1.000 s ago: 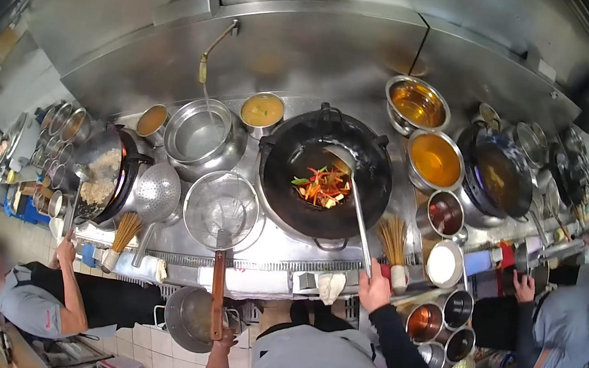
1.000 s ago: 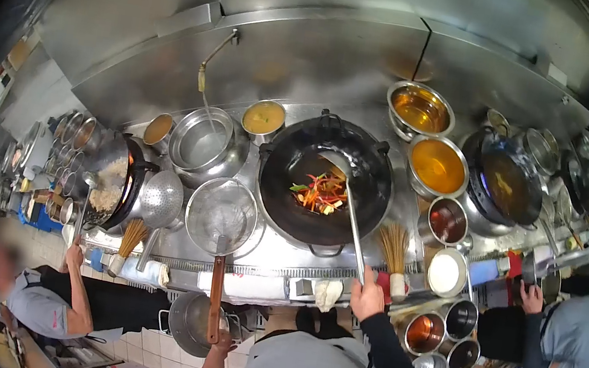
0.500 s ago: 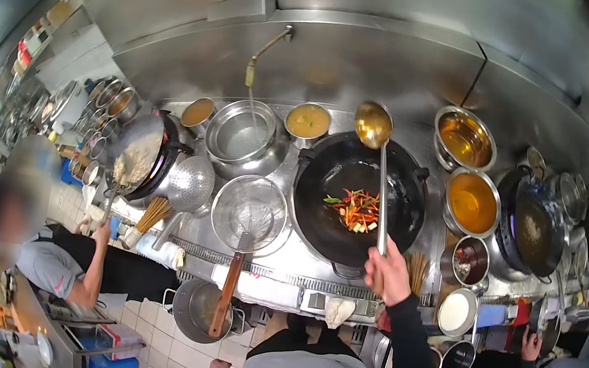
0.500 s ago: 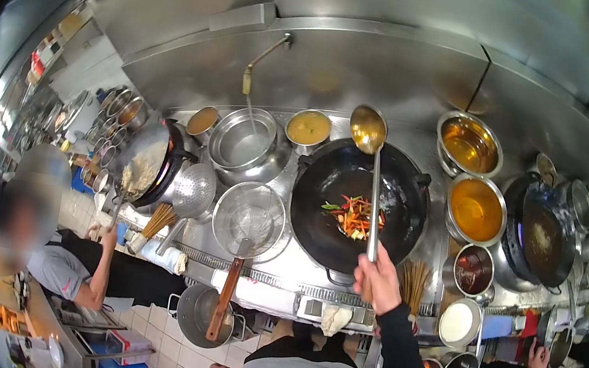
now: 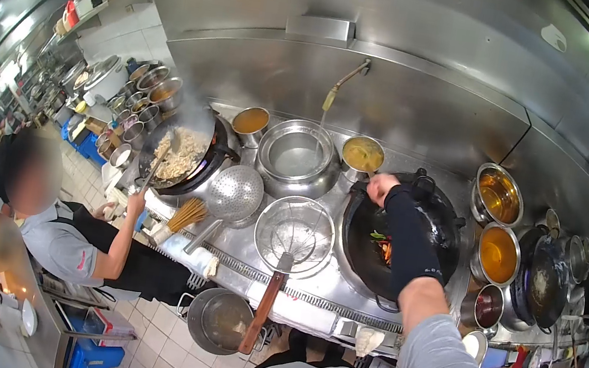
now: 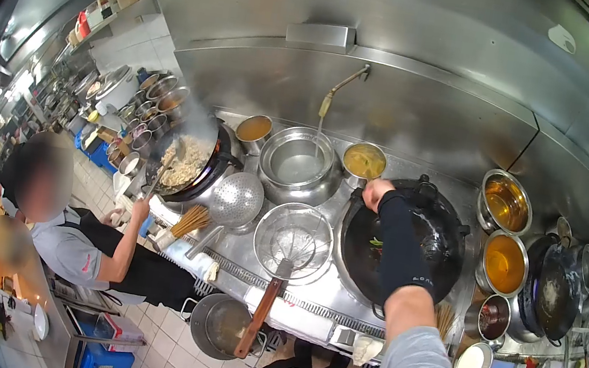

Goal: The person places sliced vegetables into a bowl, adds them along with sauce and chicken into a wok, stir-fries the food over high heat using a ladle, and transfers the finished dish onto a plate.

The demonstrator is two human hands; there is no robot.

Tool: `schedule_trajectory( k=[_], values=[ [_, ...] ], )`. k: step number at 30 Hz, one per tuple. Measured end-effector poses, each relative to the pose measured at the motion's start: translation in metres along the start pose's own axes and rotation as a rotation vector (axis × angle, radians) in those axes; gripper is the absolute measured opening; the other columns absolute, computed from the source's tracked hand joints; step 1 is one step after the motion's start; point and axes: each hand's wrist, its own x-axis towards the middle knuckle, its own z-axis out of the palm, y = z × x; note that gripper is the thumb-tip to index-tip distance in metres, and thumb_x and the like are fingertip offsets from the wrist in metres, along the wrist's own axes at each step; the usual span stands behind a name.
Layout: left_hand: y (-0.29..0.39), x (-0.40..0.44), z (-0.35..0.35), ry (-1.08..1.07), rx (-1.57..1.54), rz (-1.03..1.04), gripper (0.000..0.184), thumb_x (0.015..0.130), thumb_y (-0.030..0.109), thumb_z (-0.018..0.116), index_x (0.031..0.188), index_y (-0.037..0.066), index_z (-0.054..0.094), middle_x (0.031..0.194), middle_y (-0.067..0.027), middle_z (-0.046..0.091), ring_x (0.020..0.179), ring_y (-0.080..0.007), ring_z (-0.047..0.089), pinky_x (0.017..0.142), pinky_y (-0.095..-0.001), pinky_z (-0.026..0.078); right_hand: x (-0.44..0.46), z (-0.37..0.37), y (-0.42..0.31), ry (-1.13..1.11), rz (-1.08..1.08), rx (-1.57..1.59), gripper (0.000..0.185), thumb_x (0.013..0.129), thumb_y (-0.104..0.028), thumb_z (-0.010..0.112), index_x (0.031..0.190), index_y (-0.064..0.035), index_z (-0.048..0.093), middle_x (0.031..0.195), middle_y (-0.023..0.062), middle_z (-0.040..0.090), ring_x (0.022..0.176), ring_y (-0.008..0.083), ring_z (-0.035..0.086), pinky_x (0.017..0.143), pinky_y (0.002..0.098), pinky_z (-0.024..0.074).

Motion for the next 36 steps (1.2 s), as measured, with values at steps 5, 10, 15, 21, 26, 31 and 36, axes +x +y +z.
schedule_trajectory(
  k=[5, 10, 15, 21, 26, 31, 36],
  values=[
    [-0.002, 0.015, -0.01, -0.004, -0.027, -0.029, 0.021, 0.09, 0.007, 0.065, 0.107, -0.006, 0.066, 0.089, -0.0152, 0.068, 0.077, -0.0269, 0.068, 0.057, -0.04, 0.064, -0.013, -0.005, 0.011, -0.151, -0.006, 0.03, 0.019, 0.083, -0.006, 0.061, 0.067, -0.0063, 0.052, 0.061, 0.0079, 0.053, 0.051, 0.0223, 0.057, 0.05, 0.0352, 0.0499],
    [0.011, 0.038, -0.014, -0.02, -0.028, 0.002, 0.022, 0.091, 0.004, 0.063, 0.109, -0.008, 0.065, 0.091, -0.017, 0.067, 0.077, -0.0286, 0.067, 0.057, -0.0423, 0.065, -0.066, 0.051, 0.132, 0.992, -0.942, -1.718, 0.026, 0.087, -0.011, 0.059, 0.104, 0.0082, 0.059, 0.096, 0.0382, 0.069, 0.091, 0.0476, 0.072, 0.078, 0.0538, 0.0562],
    [0.054, 0.052, -0.012, -0.096, 0.141, 0.09, 0.028, 0.099, 0.009, 0.055, 0.122, -0.004, 0.063, 0.118, -0.0195, 0.067, 0.101, -0.0347, 0.068, 0.069, -0.0445, 0.065, -0.07, 0.08, 0.172, 0.687, -1.015, -1.592, 0.03, 0.087, -0.015, 0.059, 0.102, 0.011, 0.059, 0.094, 0.0385, 0.067, 0.096, 0.0518, 0.067, 0.089, 0.0555, 0.0529],
    [0.094, 0.04, -0.014, -0.001, -0.096, 0.13, 0.027, 0.097, 0.006, 0.058, 0.122, -0.004, 0.058, 0.115, -0.021, 0.066, 0.099, -0.0376, 0.068, 0.072, -0.048, 0.064, 0.029, 0.121, 0.17, 0.442, -0.639, -1.64, 0.034, 0.09, -0.018, 0.065, 0.098, 0.0137, 0.059, 0.078, 0.0268, 0.067, 0.071, 0.0357, 0.071, 0.063, 0.043, 0.0575],
    [0.079, 0.023, -0.017, -0.01, -0.043, 0.092, 0.032, 0.098, 0.006, 0.054, 0.129, -0.004, 0.056, 0.119, -0.0215, 0.067, 0.103, -0.0411, 0.068, 0.077, -0.0509, 0.062, -0.038, 0.159, 0.158, -0.197, 0.003, 0.249, 0.021, 0.1, -0.006, 0.059, 0.11, 0.0102, 0.049, 0.07, -0.0003, 0.044, 0.052, 0.0058, 0.045, 0.044, 0.0174, 0.0397],
    [0.04, 0.051, -0.04, -0.244, 1.701, 0.994, 0.032, 0.101, 0.02, 0.056, 0.121, -0.002, 0.068, 0.108, -0.0145, 0.072, 0.09, -0.0297, 0.073, 0.075, -0.0445, 0.063, -0.093, 0.134, 0.143, -0.434, -0.066, 0.502, 0.035, 0.102, -0.008, 0.059, 0.125, 0.0119, 0.042, 0.07, 0.0, 0.046, 0.053, 0.0072, 0.047, 0.044, 0.0194, 0.0407],
    [0.117, 0.059, -0.008, -0.277, 1.076, 0.449, 0.033, 0.1, 0.021, 0.056, 0.12, -0.002, 0.068, 0.107, -0.0162, 0.072, 0.089, -0.0319, 0.073, 0.075, -0.0457, 0.061, -0.095, 0.113, 0.086, -0.752, -0.281, 0.51, 0.042, 0.103, -0.021, 0.061, 0.127, 0.01, 0.045, 0.076, -0.0005, 0.044, 0.053, 0.0048, 0.045, 0.041, 0.0193, 0.038]
  ],
)
